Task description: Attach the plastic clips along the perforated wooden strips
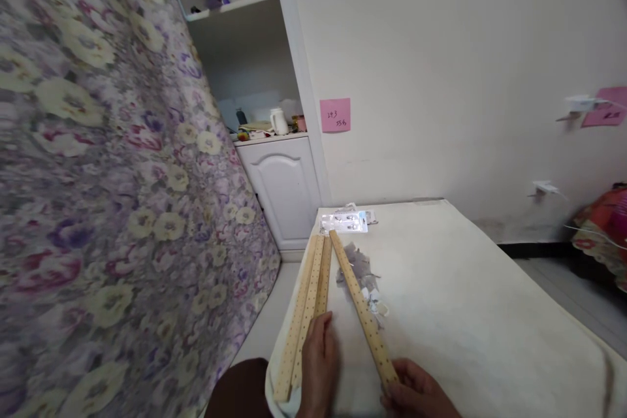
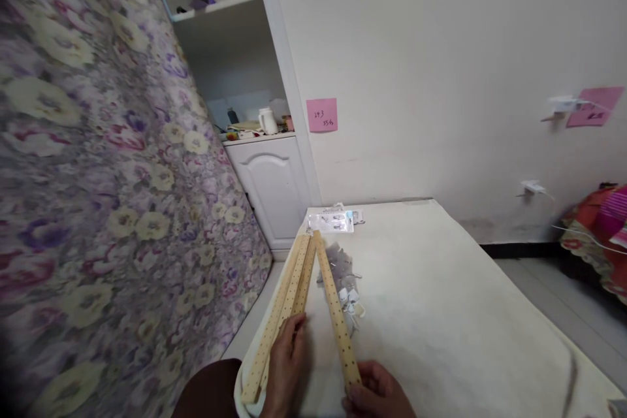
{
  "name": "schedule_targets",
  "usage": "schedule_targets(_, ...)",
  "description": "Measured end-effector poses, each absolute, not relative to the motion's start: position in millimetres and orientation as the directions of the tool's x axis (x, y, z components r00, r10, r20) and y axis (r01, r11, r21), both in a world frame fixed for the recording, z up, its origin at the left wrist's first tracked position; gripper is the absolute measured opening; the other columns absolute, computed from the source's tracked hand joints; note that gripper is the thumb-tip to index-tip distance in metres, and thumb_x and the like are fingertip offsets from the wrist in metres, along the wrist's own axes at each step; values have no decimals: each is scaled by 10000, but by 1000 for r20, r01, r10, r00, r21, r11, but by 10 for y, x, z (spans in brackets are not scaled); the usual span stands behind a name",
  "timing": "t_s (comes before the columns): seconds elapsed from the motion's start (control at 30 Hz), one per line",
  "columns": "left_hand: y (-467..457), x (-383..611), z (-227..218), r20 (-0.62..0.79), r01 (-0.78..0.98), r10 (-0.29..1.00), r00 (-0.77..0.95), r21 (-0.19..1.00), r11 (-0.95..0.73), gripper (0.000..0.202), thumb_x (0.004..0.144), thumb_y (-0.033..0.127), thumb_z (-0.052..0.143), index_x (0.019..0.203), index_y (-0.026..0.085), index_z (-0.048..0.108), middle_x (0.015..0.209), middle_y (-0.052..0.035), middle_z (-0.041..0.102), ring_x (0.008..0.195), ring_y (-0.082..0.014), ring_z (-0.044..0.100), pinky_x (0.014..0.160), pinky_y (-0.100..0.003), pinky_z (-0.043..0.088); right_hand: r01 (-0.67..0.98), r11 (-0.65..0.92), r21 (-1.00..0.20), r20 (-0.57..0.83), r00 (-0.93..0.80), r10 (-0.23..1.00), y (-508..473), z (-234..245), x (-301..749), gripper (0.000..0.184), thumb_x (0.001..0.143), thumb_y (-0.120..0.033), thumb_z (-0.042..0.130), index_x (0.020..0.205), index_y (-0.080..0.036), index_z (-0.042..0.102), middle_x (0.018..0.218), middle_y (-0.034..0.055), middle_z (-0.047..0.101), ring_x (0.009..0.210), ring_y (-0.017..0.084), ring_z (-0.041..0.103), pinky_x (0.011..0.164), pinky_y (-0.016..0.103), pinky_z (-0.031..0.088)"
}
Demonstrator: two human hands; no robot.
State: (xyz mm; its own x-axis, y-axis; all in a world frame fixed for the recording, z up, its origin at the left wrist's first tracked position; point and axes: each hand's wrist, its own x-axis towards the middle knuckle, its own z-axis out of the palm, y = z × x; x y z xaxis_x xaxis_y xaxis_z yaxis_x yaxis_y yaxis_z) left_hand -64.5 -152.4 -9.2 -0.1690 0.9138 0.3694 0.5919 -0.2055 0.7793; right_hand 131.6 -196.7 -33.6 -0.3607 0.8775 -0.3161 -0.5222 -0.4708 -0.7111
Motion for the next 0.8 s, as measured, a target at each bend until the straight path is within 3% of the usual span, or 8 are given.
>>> schedule_targets(0.33, -1632, -1058, -92, 305, 616, 928, -213, 779, -114, 300, 839, 348, 433, 1005, 199, 634, 1041, -89, 666, 998, -239, 612, 895, -393, 487, -484, -495, -721, -406, -283, 869, -1694, -303, 361, 476, 477, -379, 810, 804, -177, 530, 678, -27, 613, 645, 118, 625, 615, 222, 486)
schedule_targets(0.57, -1634, -1229, -21, 227, 636, 961, -155, 768, -79, 307, 860, 417, 423, 973, 220, 629, 1002, -61, 679, 953, -213, 630, 840, -334, 508, -96, -393, -914, -346, -321, 882, -1619, -353, 25, 262, 629, -326, 617, 695, -209, 392, 501, -73, 533, 413, 115, 562, 385, 194, 391)
schedule_targets(0.8, -1620, -1294, -54, 215, 665, 968, -129, 743, -76, 336, 847, 458, 438, 976, 213, 627, 992, -70, 680, 937, -221, 638, 856, -351, 508, 140, -287, -948, -319, -455, 831, -1588, -236, 50, 84, 722, -212, 504, 699, -207, 424, 407, -85, 485, 327, 101, 480, 344, 181, 358)
